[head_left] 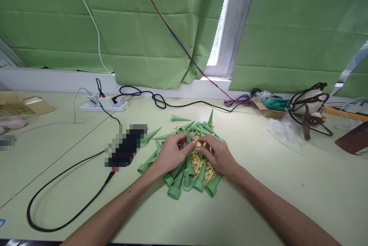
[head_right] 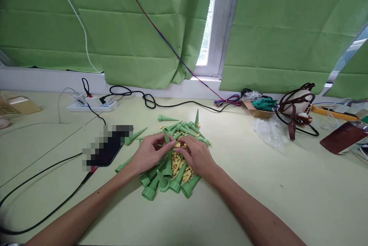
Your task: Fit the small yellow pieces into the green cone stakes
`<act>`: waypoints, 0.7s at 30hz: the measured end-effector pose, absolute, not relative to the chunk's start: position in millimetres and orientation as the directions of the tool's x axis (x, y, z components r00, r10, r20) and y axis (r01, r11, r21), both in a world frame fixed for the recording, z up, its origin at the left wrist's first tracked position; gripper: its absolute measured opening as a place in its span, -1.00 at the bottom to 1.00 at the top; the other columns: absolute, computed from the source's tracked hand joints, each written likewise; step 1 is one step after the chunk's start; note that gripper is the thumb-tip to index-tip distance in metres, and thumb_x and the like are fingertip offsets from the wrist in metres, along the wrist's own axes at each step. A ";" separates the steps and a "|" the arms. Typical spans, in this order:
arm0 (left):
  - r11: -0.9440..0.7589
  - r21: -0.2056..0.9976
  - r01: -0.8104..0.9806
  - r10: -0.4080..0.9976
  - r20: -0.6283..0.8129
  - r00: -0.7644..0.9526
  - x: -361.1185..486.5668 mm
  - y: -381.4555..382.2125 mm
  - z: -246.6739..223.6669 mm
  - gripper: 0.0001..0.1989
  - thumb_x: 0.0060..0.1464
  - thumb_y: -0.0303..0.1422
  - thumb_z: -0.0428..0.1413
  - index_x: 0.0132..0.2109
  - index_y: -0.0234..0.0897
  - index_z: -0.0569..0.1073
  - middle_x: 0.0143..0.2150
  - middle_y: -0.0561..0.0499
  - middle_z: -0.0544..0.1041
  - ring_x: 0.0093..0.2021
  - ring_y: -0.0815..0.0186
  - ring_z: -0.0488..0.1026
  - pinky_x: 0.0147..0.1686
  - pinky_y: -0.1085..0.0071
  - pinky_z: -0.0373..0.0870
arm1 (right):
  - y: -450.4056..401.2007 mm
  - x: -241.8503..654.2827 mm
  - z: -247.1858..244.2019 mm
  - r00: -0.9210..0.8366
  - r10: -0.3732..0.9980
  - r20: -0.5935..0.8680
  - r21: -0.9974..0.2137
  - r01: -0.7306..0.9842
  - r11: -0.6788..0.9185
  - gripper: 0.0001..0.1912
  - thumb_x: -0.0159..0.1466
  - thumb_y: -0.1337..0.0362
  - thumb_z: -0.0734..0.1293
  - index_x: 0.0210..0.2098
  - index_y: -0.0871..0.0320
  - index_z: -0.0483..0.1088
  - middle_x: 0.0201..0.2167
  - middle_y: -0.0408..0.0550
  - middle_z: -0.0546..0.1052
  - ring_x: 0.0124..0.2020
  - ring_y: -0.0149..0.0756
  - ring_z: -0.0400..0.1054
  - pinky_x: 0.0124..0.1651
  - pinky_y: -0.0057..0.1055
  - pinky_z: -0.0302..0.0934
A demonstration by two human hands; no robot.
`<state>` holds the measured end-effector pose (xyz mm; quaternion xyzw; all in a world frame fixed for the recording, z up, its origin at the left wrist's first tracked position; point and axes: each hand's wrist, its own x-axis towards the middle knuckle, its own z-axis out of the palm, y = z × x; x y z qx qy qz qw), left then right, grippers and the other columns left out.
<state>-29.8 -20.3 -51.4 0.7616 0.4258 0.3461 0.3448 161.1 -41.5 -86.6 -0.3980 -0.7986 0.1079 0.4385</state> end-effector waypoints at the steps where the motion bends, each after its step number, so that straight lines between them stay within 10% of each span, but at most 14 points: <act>1: -0.401 0.819 0.410 0.887 0.236 0.397 -29.8 -20.2 -51.7 -0.70 0.20 -0.13 0.08 -0.28 -0.28 0.49 -0.53 0.15 0.15 -0.52 0.43 0.09 -0.55 0.50 0.06 | -41.6 161.2 -86.9 -0.298 0.728 0.617 -0.523 0.535 0.663 -0.87 0.38 0.25 0.27 -0.10 0.12 0.35 -0.27 -0.04 0.48 -0.37 -0.31 0.34 -0.37 -0.41 0.19; 21: -0.406 0.819 0.406 0.886 0.244 0.394 -28.4 -22.2 -50.6 -0.69 0.17 -0.13 0.09 -0.30 -0.31 0.49 -0.54 0.13 0.15 -0.53 0.42 0.09 -0.59 0.51 0.06 | -42.0 160.8 -86.3 -0.304 0.732 0.610 -0.508 0.559 0.656 -0.88 0.38 0.23 0.26 -0.13 0.11 0.34 -0.30 -0.04 0.47 -0.43 -0.32 0.31 -0.40 -0.40 0.17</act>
